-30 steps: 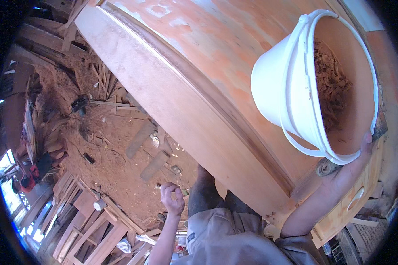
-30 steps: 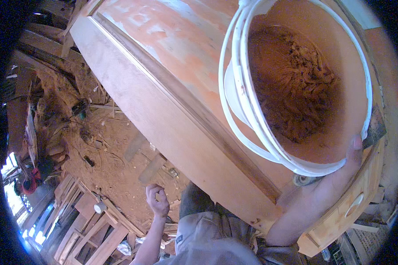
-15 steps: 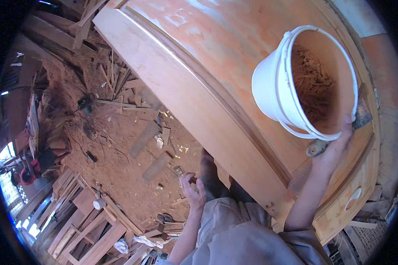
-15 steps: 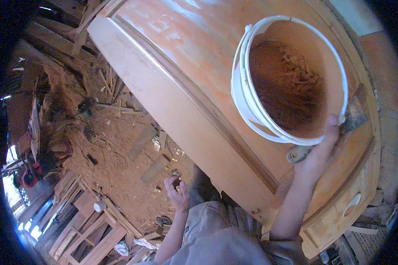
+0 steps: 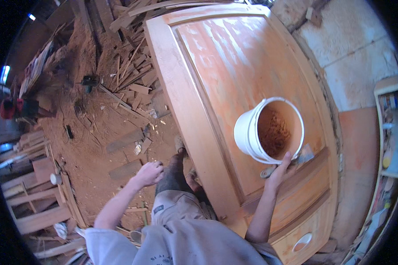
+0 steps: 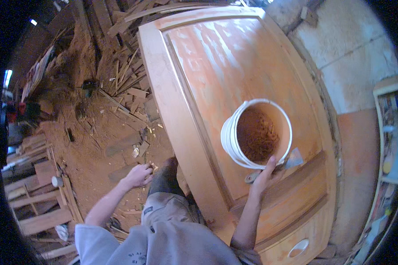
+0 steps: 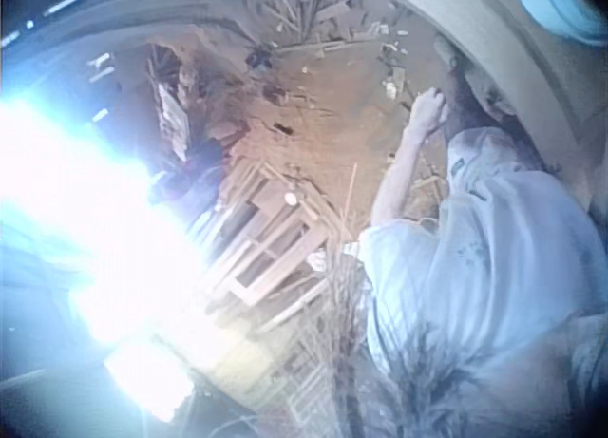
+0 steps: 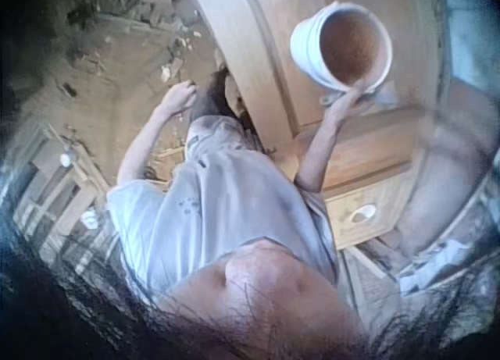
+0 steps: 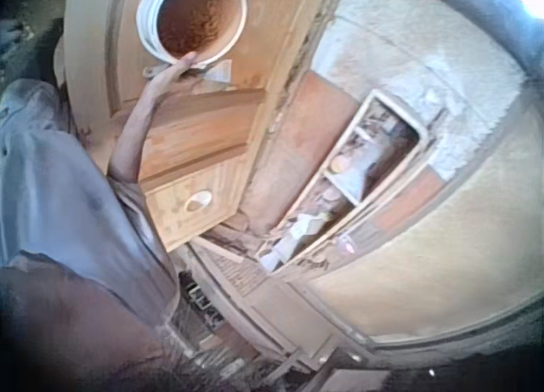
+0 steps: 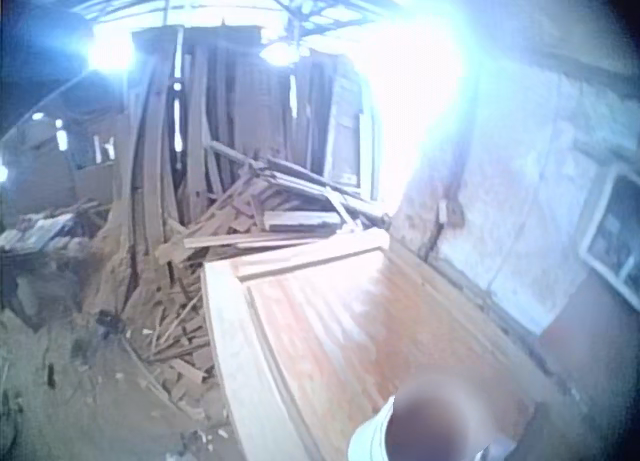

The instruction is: The person applies a reddish putty-like substance to the recessed panels and grooves of a wooden door using a putty knife, repeatedly dipping the tool into a white bucket.

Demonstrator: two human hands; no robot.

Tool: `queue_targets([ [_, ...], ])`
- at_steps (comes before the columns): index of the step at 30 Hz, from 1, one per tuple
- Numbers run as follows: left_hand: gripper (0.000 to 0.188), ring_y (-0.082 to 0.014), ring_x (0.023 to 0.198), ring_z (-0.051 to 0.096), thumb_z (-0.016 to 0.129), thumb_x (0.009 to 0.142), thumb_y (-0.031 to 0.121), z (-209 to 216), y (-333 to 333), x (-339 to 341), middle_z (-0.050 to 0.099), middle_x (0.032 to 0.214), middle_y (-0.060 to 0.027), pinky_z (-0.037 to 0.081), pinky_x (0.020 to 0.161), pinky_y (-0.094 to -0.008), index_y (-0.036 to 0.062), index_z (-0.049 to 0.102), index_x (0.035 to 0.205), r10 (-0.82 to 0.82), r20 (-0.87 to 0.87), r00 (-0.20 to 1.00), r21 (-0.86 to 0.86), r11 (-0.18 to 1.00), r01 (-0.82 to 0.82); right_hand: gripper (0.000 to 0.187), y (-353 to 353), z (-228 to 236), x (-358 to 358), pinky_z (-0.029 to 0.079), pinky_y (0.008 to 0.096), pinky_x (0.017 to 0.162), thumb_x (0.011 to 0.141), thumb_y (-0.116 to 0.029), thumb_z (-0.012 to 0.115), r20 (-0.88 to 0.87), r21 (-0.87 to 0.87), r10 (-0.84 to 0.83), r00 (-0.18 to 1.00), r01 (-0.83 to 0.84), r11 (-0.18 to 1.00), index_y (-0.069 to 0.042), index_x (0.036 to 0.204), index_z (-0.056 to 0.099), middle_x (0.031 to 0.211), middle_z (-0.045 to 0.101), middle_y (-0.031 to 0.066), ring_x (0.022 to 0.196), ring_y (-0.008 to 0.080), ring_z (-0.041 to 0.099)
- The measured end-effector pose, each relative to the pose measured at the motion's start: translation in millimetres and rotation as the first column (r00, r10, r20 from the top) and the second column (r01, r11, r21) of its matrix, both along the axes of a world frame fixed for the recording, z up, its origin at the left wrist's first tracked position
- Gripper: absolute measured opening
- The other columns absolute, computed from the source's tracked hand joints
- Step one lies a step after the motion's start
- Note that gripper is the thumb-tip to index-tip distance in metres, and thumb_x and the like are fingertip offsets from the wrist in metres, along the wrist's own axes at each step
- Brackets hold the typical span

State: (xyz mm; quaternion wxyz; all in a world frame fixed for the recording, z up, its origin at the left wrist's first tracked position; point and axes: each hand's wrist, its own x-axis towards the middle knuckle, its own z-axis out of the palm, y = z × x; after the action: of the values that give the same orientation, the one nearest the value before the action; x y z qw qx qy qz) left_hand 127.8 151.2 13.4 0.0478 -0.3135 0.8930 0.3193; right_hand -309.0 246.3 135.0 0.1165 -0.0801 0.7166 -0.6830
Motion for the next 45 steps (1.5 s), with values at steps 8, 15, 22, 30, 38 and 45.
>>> queue_targets([
  [8,0.036,-0.0354,0.099,0.067,0.06,0.084,0.034,-17,-2,82,0.067,0.103,-0.0197,0.054,0.084,-0.0485,0.0023,0.066,0.1,-0.303,0.44,0.845,0.219,0.949,0.227,0.065,-5,6,6,0.05,0.03,0.07,0.096,-0.045,0.06,-0.033,0.187,-0.046,0.998,0.051,0.981,0.0,0.141,0.042,0.124,0.055,0.0156,0.102,0.0202,0.059],
  [15,0.047,-0.0417,0.106,0.065,0.057,0.092,0.039,-41,-29,70,0.067,0.11,-0.0265,0.051,0.092,-0.0488,0.0001,0.064,0.117,0.444,0.373,0.815,0.324,0.761,-0.562,0.086,-25,13,29,0.037,0.0483,0.112,0.097,-0.066,0.033,0.193,0.163,-0.128,0.973,0.097,0.982,0.0,0.152,0.028,0.149,0.04,0.0215,0.136,0.0334,0.044],
  [22,0.038,-0.0383,0.104,0.067,0.056,0.094,0.03,-34,-140,57,0.069,0.108,-0.0245,0.052,0.092,-0.0446,-0.0025,0.063,0.113,0.639,0.397,0.658,0.391,0.531,-0.752,0.083,-43,12,41,0.029,0.0503,0.119,0.1,-0.066,0.023,0.19,0.148,-0.242,0.951,0.216,0.965,-0.005,0.155,0.022,0.157,0.029,0.018,0.143,0.0356,0.033],
  [30,0.028,-0.0301,0.094,0.072,0.055,0.096,0.019,-53,-230,70,0.071,0.105,-0.0203,0.055,0.084,-0.0395,-0.0021,0.061,0.114,0.696,0.31,0.647,0.453,0.49,-0.745,0.083,-55,21,53,0.038,0.0483,0.106,0.098,-0.069,0.027,0.154,0.236,-0.468,0.87,0.427,0.873,-0.007,0.152,0.029,0.15,0.039,0.0148,0.131,0.0326,0.043],
  [38,0.032,-0.0195,0.108,0.057,0.056,0.098,0.013,2,-335,-17,0.059,0.12,-0.0131,0.046,0.096,-0.0326,-0.0016,0.052,0.127,0.863,-0.084,0.499,0.34,0.496,-0.799,0.083,-50,18,56,0.05,0.0453,0.089,0.095,-0.072,0.031,0.22,0.203,-0.603,0.767,0.569,0.797,-0.009,0.149,0.038,0.141,0.05,0.0113,0.116,0.03,0.056],
  [45,0.034,-0.017,0.103,0.055,0.055,0.099,0.01,13,-430,-63,0.055,0.119,-0.0109,0.046,0.091,-0.0317,-0.0023,0.047,0.13,0.878,-0.352,0.325,0.45,0.463,-0.764,0.084,-31,10,53,0.057,0.0404,0.068,0.092,-0.076,0.035,0.314,0.166,-0.617,0.722,0.598,0.784,-0.012,0.145,0.046,0.129,0.061,0.0078,0.094,0.0265,0.066],
])
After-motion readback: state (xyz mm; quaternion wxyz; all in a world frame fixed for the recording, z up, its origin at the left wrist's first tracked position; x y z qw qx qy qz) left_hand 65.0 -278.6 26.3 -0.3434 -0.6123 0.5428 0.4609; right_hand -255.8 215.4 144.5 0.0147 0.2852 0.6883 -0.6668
